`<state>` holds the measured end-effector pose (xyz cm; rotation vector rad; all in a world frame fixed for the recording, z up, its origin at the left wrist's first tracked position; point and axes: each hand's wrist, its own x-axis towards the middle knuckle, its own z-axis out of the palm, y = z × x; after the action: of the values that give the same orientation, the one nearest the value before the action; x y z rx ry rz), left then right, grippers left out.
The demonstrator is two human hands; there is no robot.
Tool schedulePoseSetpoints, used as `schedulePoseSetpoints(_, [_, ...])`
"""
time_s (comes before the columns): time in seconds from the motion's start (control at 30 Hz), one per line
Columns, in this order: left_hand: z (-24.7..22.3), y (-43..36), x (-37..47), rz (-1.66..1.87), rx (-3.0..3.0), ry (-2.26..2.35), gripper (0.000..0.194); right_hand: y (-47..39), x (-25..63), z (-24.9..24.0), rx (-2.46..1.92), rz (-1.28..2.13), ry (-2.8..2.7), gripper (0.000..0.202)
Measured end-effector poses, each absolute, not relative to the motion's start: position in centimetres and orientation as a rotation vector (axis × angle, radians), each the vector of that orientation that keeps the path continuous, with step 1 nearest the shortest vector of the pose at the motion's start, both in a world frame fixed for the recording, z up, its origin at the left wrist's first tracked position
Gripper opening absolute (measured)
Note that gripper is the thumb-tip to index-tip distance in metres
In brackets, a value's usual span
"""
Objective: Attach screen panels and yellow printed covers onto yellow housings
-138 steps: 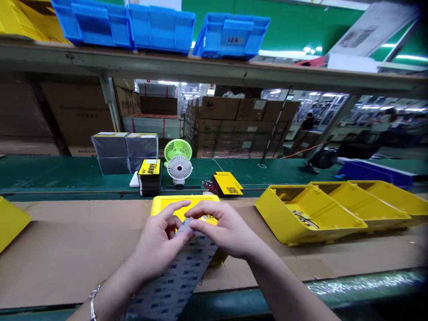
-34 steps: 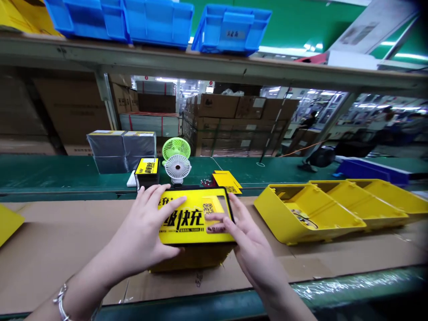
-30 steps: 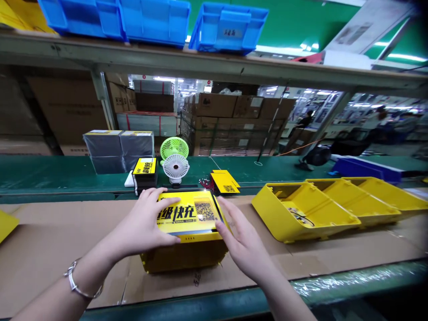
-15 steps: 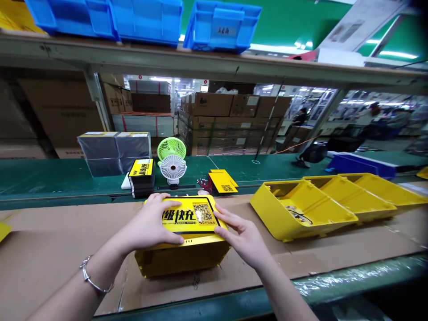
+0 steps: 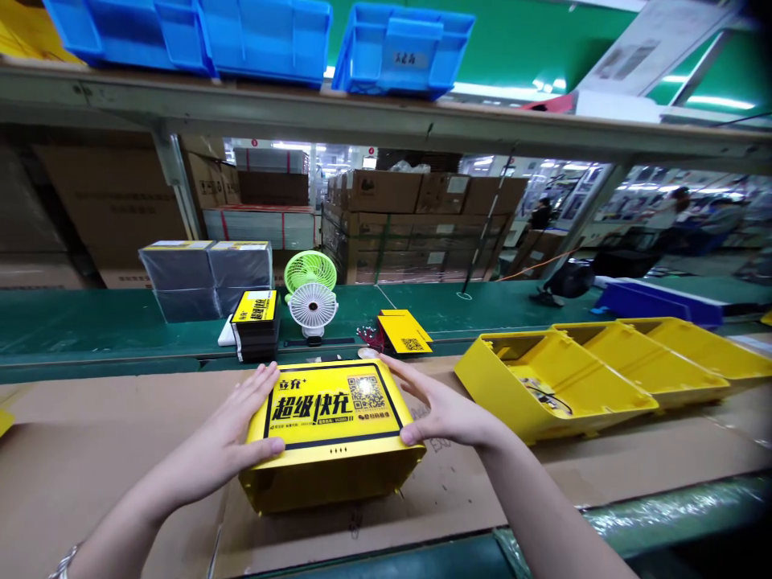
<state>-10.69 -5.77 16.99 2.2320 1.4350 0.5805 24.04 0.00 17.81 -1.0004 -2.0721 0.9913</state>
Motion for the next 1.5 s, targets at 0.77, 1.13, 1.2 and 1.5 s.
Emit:
schedulePoseSetpoints(0.77, [17.7,-4.8,-9.1,0.385,2.402,1.478,0.075,-1.0,20.3,19.5,-1.369,0.353,-2.629,0.078])
schedulePoseSetpoints(1.13, [17.8,-3.8,-3.8,0.402,2.550,1.382,0.089,-1.9,14.9,19.0,-1.137,0.314,-2.729,0.078])
schedulePoseSetpoints(1.2, [17.7,-3.9,-5.1,0.436,2.510,1.400,0.083,-1.9,16.0,19.3,-1.139,0.325,-2.718,0.077])
schedulePoseSetpoints(1.5, [14.2,-7.2,-8.6,1.058,1.685,1.308,0.052,-2.6,23.2,17.3,-1.269,0.873,-2.271,0.069])
